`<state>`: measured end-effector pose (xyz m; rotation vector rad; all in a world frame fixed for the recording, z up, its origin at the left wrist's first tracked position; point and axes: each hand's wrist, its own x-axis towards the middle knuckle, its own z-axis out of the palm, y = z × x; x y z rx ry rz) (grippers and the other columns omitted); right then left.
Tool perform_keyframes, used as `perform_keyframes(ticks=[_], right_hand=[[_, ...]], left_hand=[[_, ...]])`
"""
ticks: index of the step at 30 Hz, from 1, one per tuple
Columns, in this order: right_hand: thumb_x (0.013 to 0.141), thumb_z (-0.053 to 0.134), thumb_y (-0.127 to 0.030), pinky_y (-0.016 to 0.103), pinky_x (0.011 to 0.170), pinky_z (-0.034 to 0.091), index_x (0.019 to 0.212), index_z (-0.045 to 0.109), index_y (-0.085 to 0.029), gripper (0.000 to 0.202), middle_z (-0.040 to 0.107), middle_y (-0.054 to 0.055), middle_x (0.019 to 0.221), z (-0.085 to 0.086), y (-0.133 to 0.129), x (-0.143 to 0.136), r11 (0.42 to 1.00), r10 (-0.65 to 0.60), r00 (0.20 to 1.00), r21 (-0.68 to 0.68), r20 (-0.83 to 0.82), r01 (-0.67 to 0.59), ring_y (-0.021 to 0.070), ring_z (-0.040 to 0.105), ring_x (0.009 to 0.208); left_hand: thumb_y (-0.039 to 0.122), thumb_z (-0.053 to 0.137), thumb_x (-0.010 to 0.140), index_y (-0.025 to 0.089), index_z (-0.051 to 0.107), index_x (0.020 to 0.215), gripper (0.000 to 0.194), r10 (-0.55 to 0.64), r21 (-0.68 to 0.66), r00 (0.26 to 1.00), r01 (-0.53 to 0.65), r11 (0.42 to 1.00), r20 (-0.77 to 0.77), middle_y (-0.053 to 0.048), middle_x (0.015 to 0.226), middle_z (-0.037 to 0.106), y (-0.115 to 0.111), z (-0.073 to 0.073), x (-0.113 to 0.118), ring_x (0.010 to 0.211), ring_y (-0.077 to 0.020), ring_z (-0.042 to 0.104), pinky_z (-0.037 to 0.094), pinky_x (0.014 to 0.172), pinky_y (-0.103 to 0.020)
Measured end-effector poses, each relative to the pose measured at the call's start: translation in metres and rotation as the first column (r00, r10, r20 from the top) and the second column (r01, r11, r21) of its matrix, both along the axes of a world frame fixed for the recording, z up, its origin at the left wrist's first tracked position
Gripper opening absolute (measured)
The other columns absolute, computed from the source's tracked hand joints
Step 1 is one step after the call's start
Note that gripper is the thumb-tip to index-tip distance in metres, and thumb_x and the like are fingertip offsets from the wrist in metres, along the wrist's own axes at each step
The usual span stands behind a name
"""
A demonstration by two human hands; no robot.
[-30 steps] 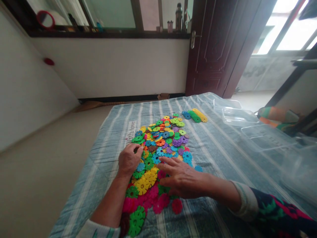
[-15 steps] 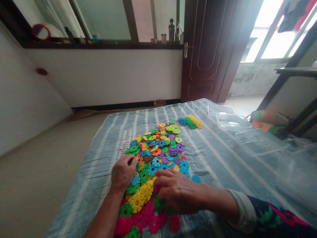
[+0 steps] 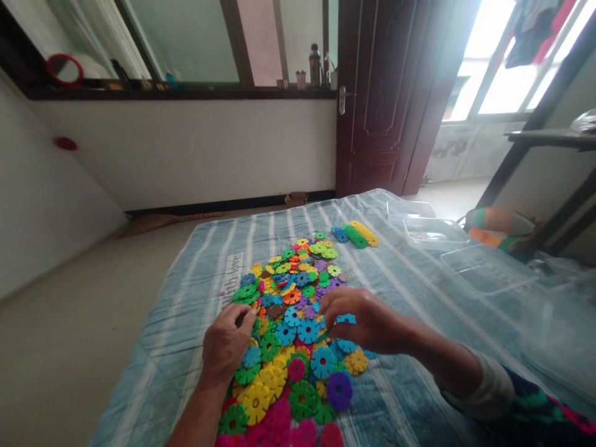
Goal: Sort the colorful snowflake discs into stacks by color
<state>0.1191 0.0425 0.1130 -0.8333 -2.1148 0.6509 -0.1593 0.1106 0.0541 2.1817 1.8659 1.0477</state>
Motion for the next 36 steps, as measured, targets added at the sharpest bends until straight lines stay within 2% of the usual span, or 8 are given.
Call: perform_keyframes(ticks=[8, 12, 15, 18, 21, 25, 32, 36], right_hand=[[0.082, 0.061, -0.015, 0.027, 0.076, 0.046, 0.075, 0.063, -0.016, 0.007, 0.065, 0.003, 0.082, -0.008, 0.013, 0.012, 0.998, -0.052, 0.986, 0.052, 0.158, 0.044, 0.0135, 0.059, 0.083], [0.081, 0.059, -0.011, 0.030, 0.078, 0.045, 0.077, 0.064, -0.016, 0.008, 0.065, 0.005, 0.086, -0.015, 0.045, 0.050, 0.953, -0.286, 0.936, 0.161, 0.206, 0.256, 0.0158, 0.058, 0.085], [0.081, 0.056, -0.011, 0.031, 0.079, 0.043, 0.076, 0.064, -0.016, 0.011, 0.064, 0.005, 0.087, -0.023, 0.078, 0.087, 0.861, -0.502, 0.828, 0.231, 0.251, 0.452, 0.0174, 0.058, 0.085], [0.080, 0.055, -0.012, 0.029, 0.078, 0.041, 0.076, 0.066, -0.017, 0.013, 0.064, 0.006, 0.087, -0.031, 0.111, 0.117, 0.806, -0.591, 0.726, 0.265, 0.351, 0.529, 0.0186, 0.057, 0.087], [0.077, 0.057, -0.012, 0.027, 0.076, 0.040, 0.076, 0.066, -0.017, 0.011, 0.064, 0.006, 0.089, -0.036, 0.137, 0.133, 0.803, -0.594, 0.670, 0.277, 0.446, 0.527, 0.0190, 0.057, 0.089], [0.077, 0.055, -0.012, 0.026, 0.077, 0.040, 0.076, 0.067, -0.016, 0.014, 0.064, 0.007, 0.087, -0.043, 0.158, 0.141, 0.831, -0.553, 0.650, 0.285, 0.522, 0.478, 0.0181, 0.057, 0.087], [0.077, 0.053, -0.012, 0.024, 0.076, 0.040, 0.078, 0.069, -0.017, 0.016, 0.065, 0.005, 0.088, -0.052, 0.175, 0.149, 0.840, -0.535, 0.646, 0.264, 0.544, 0.473, 0.0165, 0.058, 0.085], [0.078, 0.053, -0.014, 0.024, 0.075, 0.040, 0.082, 0.069, -0.018, 0.017, 0.065, 0.004, 0.089, -0.055, 0.182, 0.151, 0.823, -0.560, 0.635, 0.272, 0.531, 0.498, 0.0164, 0.058, 0.086]], left_hand=[[0.043, 0.045, 0.077, 0.021, 0.062, 0.069, 0.028, -0.009, 0.020, 1.000, 0.009, 1.000, -0.014, -0.004, 0.079, 0.069, -0.002, 0.002, -0.001, 0.075, -0.0190, 0.065, 0.048, 0.069, -0.028], [0.042, 0.045, 0.077, 0.021, 0.061, 0.069, 0.027, -0.011, 0.035, 1.000, 0.012, 0.999, -0.007, -0.004, 0.078, 0.069, -0.002, 0.001, -0.001, 0.075, -0.0186, 0.065, 0.049, 0.070, -0.027], [0.042, 0.045, 0.077, 0.021, 0.062, 0.069, 0.028, -0.011, 0.019, 1.000, 0.011, 1.000, -0.002, -0.004, 0.078, 0.068, -0.001, 0.001, -0.002, 0.075, -0.0187, 0.065, 0.049, 0.071, -0.028], [0.042, 0.046, 0.077, 0.021, 0.062, 0.069, 0.028, -0.010, 0.004, 1.000, 0.010, 1.000, 0.002, -0.004, 0.079, 0.069, 0.000, 0.000, -0.003, 0.076, -0.0189, 0.065, 0.050, 0.072, -0.028], [0.043, 0.046, 0.076, 0.021, 0.063, 0.070, 0.028, -0.017, 0.008, 1.000, 0.017, 1.000, 0.003, -0.004, 0.079, 0.069, 0.000, -0.002, -0.005, 0.077, -0.0194, 0.065, 0.050, 0.073, -0.029], [0.043, 0.047, 0.077, 0.022, 0.063, 0.070, 0.028, -0.012, 0.025, 1.000, 0.012, 1.000, 0.001, -0.004, 0.080, 0.069, 0.000, -0.002, -0.006, 0.078, -0.0196, 0.066, 0.051, 0.075, -0.029], [0.045, 0.048, 0.076, 0.022, 0.063, 0.070, 0.027, -0.017, 0.045, 1.000, 0.017, 0.999, 0.000, -0.004, 0.081, 0.070, 0.001, -0.003, -0.006, 0.080, -0.0201, 0.066, 0.051, 0.077, -0.029], [0.046, 0.048, 0.076, 0.023, 0.062, 0.070, 0.028, -0.017, 0.040, 1.000, 0.017, 0.999, -0.006, -0.004, 0.081, 0.071, 0.000, -0.003, -0.007, 0.079, -0.0198, 0.066, 0.051, 0.077, -0.028]])
